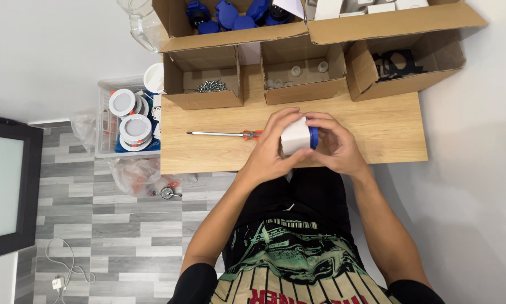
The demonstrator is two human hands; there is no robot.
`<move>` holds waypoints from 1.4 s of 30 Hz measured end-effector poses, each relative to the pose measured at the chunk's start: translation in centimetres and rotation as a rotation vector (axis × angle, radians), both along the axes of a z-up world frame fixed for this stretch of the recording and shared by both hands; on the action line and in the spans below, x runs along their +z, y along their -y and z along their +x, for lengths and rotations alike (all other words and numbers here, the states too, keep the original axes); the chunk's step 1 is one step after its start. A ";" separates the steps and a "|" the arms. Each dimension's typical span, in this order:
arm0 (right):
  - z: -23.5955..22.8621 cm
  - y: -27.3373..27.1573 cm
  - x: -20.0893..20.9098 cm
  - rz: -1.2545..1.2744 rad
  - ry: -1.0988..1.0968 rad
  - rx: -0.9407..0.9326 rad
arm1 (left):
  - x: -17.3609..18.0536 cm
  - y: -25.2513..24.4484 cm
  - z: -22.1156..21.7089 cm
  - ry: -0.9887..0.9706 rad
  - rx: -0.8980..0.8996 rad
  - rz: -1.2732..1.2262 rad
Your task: The person assembles a small electrical component on a wooden table. They use a screwdriver to tighten screws on a blue plastic piece, then attach a black plastic part and a white plastic housing. The person repeats the process with another blue piece, securing it with screws and attaching the corresponding black and white parts.
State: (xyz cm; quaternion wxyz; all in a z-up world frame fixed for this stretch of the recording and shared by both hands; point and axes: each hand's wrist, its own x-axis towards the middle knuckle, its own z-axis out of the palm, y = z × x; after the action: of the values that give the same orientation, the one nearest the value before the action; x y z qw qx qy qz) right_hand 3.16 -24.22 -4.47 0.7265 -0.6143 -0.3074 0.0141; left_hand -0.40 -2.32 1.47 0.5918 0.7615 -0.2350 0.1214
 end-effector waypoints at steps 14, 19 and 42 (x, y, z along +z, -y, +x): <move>-0.3 -0.6 0.6 -0.063 -0.003 0.102 | 2.4 -7.1 2.5 0.115 0.122 -0.154; -0.4 -0.5 1.7 -0.124 -0.010 0.173 | 2.1 -17.1 3.8 0.081 0.379 -0.211; -0.9 -0.4 2.4 -0.256 -0.060 0.144 | -26.7 -40.4 -0.2 -0.967 1.168 -1.037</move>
State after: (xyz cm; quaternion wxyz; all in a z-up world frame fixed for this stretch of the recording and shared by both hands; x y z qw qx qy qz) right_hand 2.25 -23.83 -2.11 0.6482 -0.6776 -0.3246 0.1239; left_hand -0.56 38.08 -25.23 0.7378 0.3665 0.5440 0.1595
